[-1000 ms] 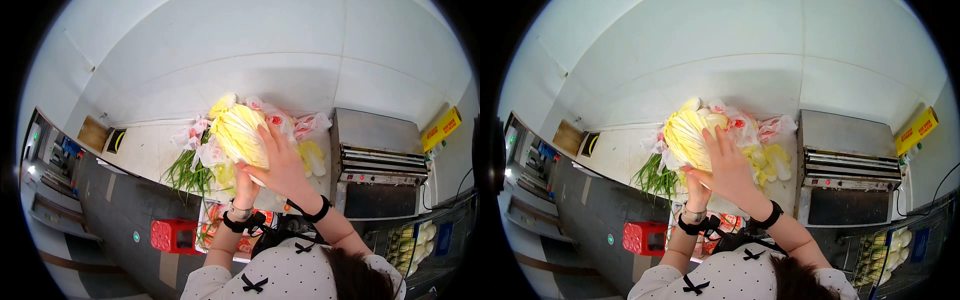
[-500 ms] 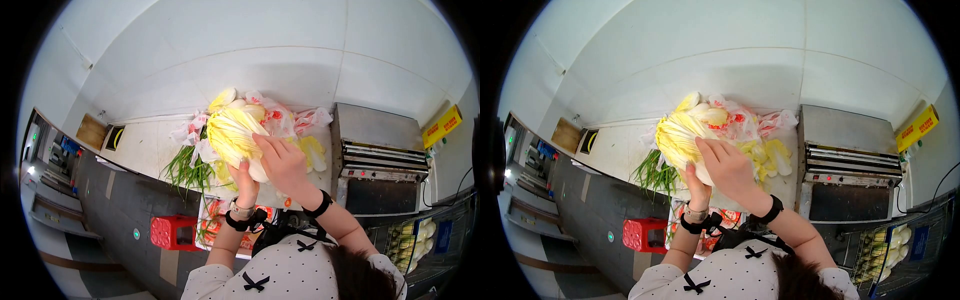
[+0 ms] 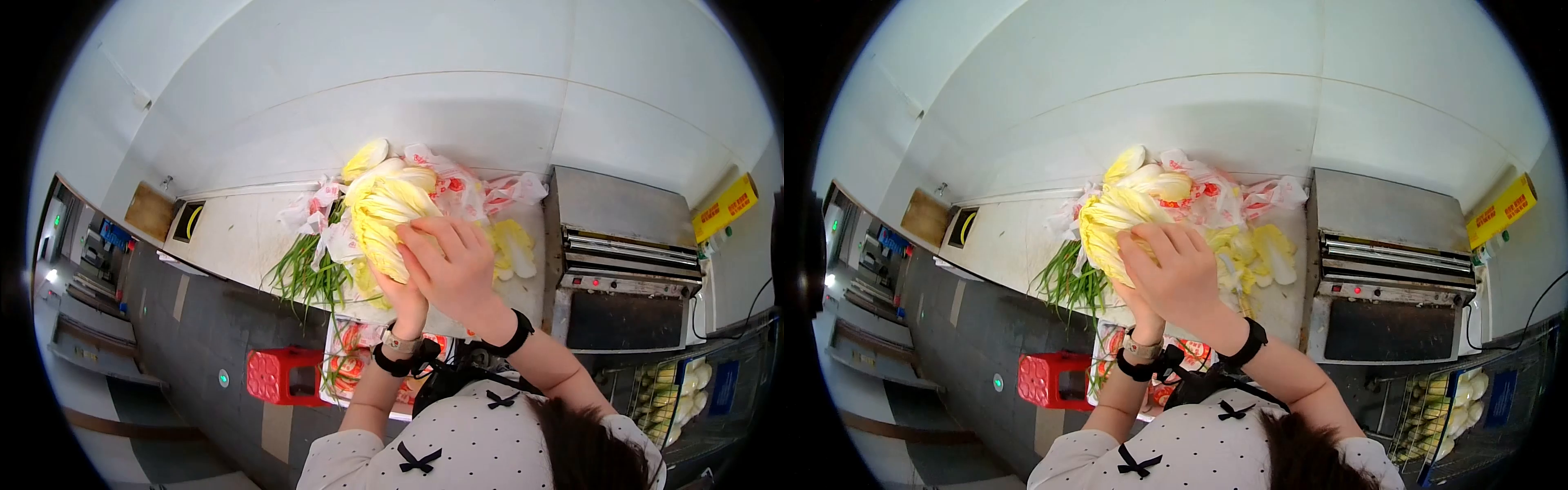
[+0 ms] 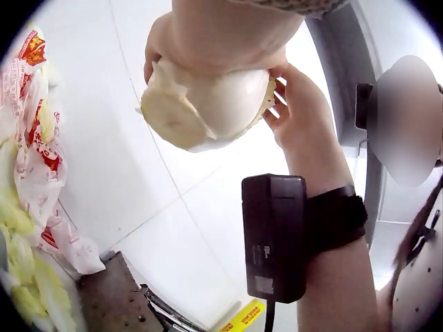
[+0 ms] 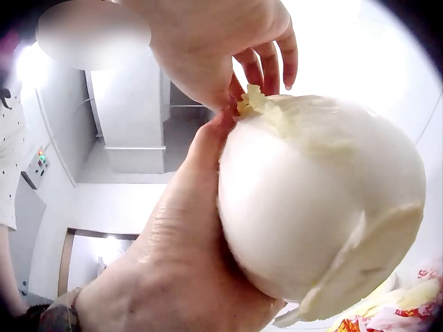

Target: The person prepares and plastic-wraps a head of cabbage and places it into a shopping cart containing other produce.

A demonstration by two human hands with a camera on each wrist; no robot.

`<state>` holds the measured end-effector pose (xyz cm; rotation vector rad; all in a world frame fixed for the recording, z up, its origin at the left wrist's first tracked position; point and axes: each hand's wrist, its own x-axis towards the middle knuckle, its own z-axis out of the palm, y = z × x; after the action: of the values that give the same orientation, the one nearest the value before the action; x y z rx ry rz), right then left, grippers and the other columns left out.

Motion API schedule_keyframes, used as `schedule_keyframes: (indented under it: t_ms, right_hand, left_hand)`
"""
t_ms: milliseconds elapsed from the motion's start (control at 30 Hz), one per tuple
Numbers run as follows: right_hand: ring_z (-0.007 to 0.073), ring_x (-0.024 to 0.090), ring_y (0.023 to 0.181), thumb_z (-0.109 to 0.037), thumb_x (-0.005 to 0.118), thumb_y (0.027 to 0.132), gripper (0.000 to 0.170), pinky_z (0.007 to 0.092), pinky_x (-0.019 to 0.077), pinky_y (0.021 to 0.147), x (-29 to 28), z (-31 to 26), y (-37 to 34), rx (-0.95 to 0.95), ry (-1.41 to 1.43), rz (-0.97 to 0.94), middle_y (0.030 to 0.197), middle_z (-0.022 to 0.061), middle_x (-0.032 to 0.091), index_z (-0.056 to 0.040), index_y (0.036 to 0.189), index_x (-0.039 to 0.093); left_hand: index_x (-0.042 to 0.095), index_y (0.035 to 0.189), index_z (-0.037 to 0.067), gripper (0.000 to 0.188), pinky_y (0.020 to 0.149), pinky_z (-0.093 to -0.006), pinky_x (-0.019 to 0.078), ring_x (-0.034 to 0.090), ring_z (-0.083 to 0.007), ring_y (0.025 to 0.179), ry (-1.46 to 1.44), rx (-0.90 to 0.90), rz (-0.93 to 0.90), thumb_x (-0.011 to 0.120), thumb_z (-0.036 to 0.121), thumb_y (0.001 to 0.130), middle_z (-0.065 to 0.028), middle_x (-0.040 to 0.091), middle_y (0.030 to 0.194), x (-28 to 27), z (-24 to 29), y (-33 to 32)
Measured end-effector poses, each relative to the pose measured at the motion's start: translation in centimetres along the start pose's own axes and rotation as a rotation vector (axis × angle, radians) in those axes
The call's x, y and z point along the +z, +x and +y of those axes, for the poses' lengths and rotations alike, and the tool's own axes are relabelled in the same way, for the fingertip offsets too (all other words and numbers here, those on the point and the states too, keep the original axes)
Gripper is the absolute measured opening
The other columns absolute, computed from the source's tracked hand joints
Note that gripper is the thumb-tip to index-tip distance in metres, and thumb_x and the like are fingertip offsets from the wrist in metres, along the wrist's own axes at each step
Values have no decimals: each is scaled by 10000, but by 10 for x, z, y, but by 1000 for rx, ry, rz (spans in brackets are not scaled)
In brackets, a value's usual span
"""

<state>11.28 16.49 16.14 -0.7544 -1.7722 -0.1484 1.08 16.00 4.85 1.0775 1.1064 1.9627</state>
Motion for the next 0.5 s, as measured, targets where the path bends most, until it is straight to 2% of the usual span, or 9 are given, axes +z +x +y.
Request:
schedule_keyframes:
  t_ms: [100,200,233,333,400,433,500]
  right_hand:
    - [209,576,742,-48,645,664,239,337,448,609,4,1,-2,-41,27,70,858,40,595,-68,897,594]
    - [226,581,714,4,610,692,195,319,458,596,7,2,-2,56,66,128,854,61,607,-41,877,572]
    - [224,585,720,-1,617,683,204,313,461,592,8,4,-2,90,81,154,851,60,608,-40,878,573]
    - [224,595,729,-14,628,680,214,298,469,583,10,9,-5,232,152,197,837,59,612,-35,885,573]
    - [233,599,722,-20,624,708,197,293,472,578,9,10,-8,376,230,182,823,64,619,-32,897,572]
    - [242,598,742,-41,638,704,222,301,473,598,9,11,-11,375,251,155,842,69,618,-35,916,571]
    - [260,594,782,-82,665,698,277,318,476,639,10,14,-16,374,296,102,880,80,615,-42,954,567]
  left_hand:
    - [85,1375,55,740,993,-357,312,351,-228,1203,-44,9,6,581,78,826,-149,303,1330,-4,-13,-2]
    - [74,1379,47,834,1005,-375,293,335,-243,1216,-101,4,4,636,142,770,-153,299,1331,3,1,-2]
    - [71,1380,44,869,1009,-381,287,331,-248,1218,-111,5,4,655,167,748,-154,298,1331,6,7,0]
    - [241,1303,3,799,937,-362,385,431,-237,1155,-88,73,68,661,359,724,-140,401,1260,7,2,3]
    - [244,1301,0,832,943,-366,381,434,-242,1149,-106,64,92,670,387,699,-147,397,1264,8,2,4]
    - [246,1300,-1,849,946,-369,378,436,-244,1146,-114,59,104,674,401,687,-151,394,1265,8,1,4]
    - [238,1310,18,777,953,-373,371,429,-243,1150,-72,108,46,635,377,746,-150,382,1278,4,-2,4]
